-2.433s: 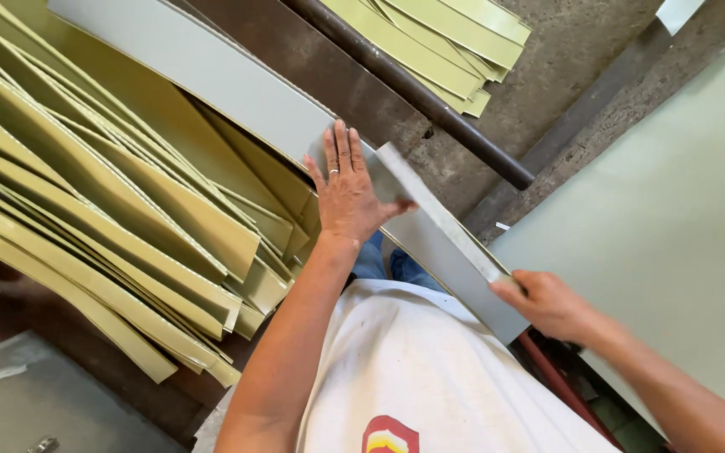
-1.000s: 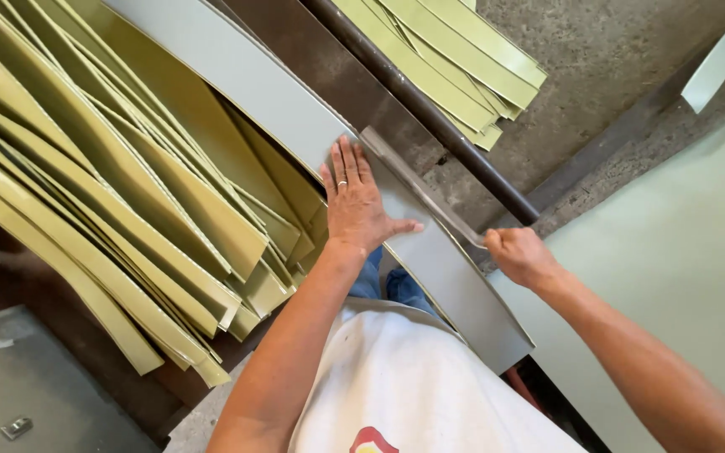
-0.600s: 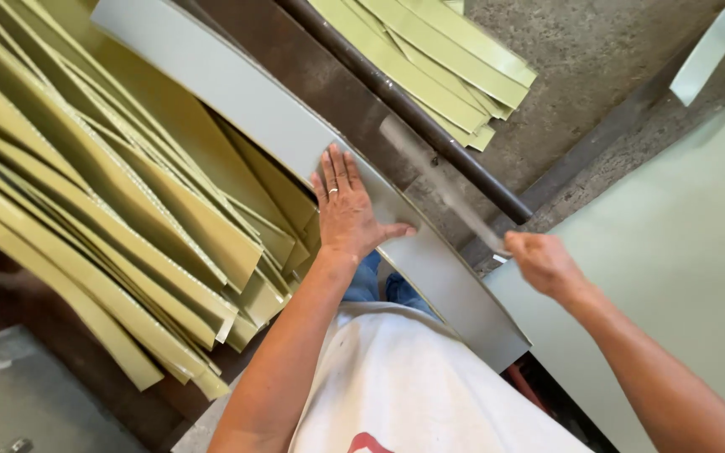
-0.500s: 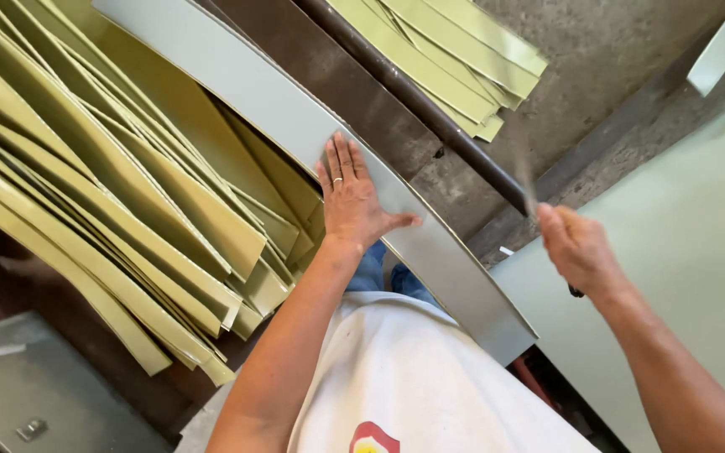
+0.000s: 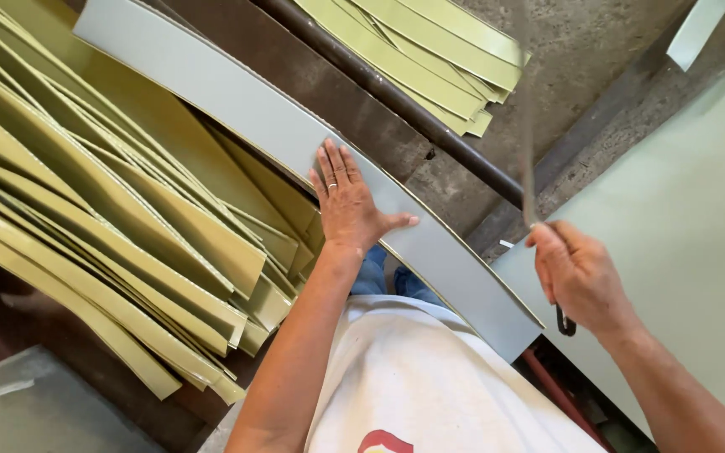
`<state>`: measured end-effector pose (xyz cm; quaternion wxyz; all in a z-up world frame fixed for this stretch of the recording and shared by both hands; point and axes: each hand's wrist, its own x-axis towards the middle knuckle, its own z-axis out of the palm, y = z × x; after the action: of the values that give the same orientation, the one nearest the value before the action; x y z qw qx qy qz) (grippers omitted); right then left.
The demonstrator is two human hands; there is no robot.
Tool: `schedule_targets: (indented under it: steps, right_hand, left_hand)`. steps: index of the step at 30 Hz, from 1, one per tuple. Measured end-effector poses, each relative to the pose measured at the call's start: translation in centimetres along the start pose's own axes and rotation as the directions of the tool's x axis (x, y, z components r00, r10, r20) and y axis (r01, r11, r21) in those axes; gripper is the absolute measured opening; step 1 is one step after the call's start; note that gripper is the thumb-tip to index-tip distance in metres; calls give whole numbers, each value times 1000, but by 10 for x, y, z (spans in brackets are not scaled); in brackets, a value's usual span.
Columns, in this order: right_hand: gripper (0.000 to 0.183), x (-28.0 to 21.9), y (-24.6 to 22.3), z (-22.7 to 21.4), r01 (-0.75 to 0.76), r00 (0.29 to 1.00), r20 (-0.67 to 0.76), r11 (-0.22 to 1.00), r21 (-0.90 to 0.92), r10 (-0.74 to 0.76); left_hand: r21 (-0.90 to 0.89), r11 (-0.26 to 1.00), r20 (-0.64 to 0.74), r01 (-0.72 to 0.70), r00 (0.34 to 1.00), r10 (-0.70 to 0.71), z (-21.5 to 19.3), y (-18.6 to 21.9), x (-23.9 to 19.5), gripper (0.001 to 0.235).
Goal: Trimming excess material from the edges of long strips using a handheld blade.
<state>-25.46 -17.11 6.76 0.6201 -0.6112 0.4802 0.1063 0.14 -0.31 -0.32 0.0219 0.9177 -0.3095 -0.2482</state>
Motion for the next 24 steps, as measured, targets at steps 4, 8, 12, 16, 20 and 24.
schedule_targets:
  steps: [4, 8, 12, 16, 20, 24]
  right_hand:
    - [39, 7, 40, 20, 88, 992, -100, 993, 80, -80]
    - [43, 6, 21, 20, 175, 965, 251, 911, -373, -82]
    - [40, 8, 1, 20, 156, 987, -48, 988, -1, -156]
    - [39, 3, 24, 41, 71, 997, 22, 986, 154, -75]
    - [39, -2, 14, 19, -161, 943, 265, 972, -169, 203]
    - [40, 12, 4, -1, -2, 987, 157, 965, 263, -41]
  left_hand:
    - [2, 1000, -56, -13, 998, 13, -1, -4, -6, 169]
    - [-37, 999, -24, 14, 1000, -15, -4, 0, -2, 171]
    - [-6, 1000, -57, -29, 998, 29, -2, -1, 2, 169]
    - [-52, 999, -60, -8, 998, 5, -11, -2, -10, 170]
    - [-60, 998, 12, 26, 1000, -26, -8, -4, -17, 166]
    - [-25, 1000, -2, 0, 1000, 0, -7, -5, -10, 167]
